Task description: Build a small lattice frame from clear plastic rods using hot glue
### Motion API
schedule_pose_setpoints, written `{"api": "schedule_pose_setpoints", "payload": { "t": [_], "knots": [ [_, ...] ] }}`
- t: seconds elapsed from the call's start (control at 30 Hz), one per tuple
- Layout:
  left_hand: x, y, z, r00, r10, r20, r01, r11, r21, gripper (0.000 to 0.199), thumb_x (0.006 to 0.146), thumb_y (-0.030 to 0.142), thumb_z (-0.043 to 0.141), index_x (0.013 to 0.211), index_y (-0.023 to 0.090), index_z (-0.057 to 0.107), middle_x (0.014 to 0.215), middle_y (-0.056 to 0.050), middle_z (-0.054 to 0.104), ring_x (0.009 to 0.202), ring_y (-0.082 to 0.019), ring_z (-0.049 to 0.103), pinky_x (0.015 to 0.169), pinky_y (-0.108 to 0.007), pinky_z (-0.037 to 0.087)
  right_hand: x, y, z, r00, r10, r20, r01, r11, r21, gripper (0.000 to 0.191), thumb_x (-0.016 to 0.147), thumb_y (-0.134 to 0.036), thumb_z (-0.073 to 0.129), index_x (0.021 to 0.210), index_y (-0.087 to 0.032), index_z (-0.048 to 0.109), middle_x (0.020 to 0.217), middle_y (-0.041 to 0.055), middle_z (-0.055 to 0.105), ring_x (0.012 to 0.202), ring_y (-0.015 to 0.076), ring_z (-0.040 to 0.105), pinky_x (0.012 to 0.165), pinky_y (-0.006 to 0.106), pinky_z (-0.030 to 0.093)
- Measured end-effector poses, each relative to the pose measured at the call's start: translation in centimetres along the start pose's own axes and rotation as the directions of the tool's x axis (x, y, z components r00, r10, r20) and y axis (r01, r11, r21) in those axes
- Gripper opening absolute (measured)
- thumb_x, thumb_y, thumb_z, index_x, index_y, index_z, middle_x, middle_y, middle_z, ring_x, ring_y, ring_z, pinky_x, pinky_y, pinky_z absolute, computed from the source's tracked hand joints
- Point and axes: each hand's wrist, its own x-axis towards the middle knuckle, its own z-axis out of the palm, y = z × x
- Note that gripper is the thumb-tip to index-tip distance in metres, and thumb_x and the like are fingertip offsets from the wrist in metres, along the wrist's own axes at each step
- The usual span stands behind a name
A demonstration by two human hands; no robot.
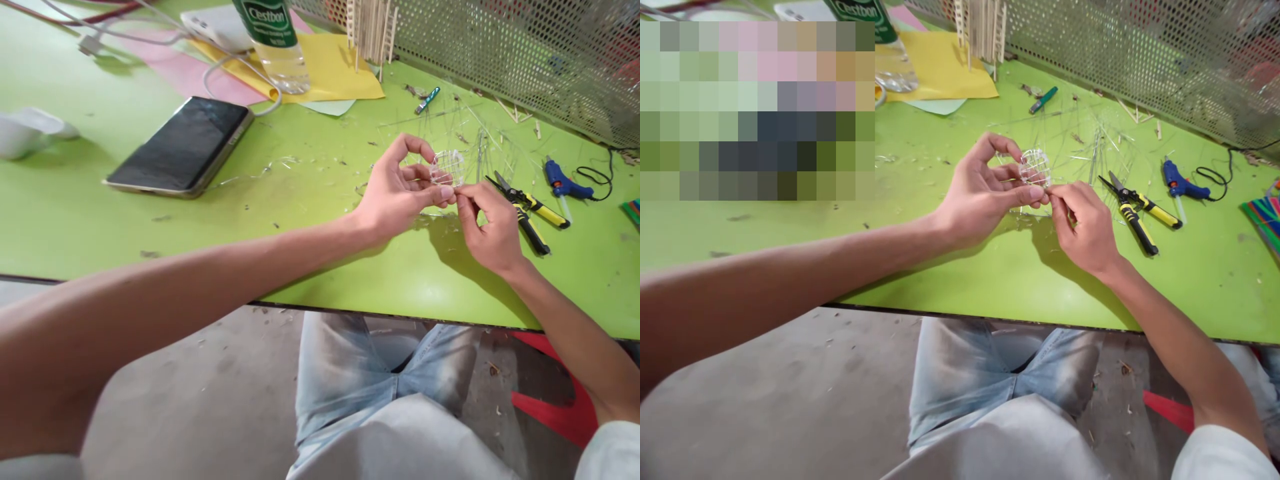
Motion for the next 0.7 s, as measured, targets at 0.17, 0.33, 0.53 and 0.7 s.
{"api": "schedule_pose_setpoints", "payload": {
  "t": [0.17,0.33,0.53,0.7],
  "knots": [
    [0.2,-0.3,0.0,0.999,-0.036,0.001,0.036,0.996,-0.078,0.068,0.081,0.035,0.100,0.130,0.028,0.054,0.091,0.004,0.070,0.098,-0.021,0.085,0.093,-0.040,0.069,-0.1,0.1,0.0,0.995,-0.091,-0.032,0.088,0.993,-0.082,0.024,0.116,-0.030,0.057,0.108,-0.024,0.079,0.095,0.0089,0.077,0.090,0.0244,0.070,0.085,0.041,0.056],
    [0.5,-0.3,0.1,0.998,-0.047,-0.028,0.042,0.985,-0.170,0.071,0.079,0.027,0.102,0.132,0.026,0.055,0.084,0.007,0.070,0.089,-0.020,0.085,0.085,-0.037,0.066,-0.3,0.1,0.3,0.989,-0.123,-0.087,0.111,0.985,-0.129,0.024,0.115,-0.029,0.057,0.110,-0.025,0.081,0.093,0.0076,0.076,0.088,0.0243,0.071,0.084,0.041,0.058],
    [0.6,0.1,0.1,0.997,-0.077,-0.014,0.073,0.975,-0.212,0.062,0.076,0.014,0.097,0.120,0.024,0.054,0.088,0.005,0.076,0.088,-0.016,0.081,0.083,-0.032,0.062,-0.3,-0.5,0.3,0.989,-0.055,-0.134,0.051,0.998,-0.031,0.020,0.114,-0.029,0.064,0.104,-0.025,0.081,0.087,0.0043,0.075,0.076,0.0206,0.068,0.074,0.038,0.056],
    [0.9,0.0,0.0,0.997,-0.075,0.013,0.075,0.963,-0.259,0.057,0.077,0.009,0.094,0.113,0.023,0.052,0.089,0.005,0.074,0.085,-0.014,0.078,0.084,-0.034,0.064,-0.2,-1.3,0.8,0.990,0.054,-0.129,-0.049,0.998,0.035,0.024,0.113,-0.038,0.066,0.099,-0.026,0.081,0.086,0.0042,0.077,0.073,0.0207,0.067,0.074,0.040,0.059]
  ]
}}
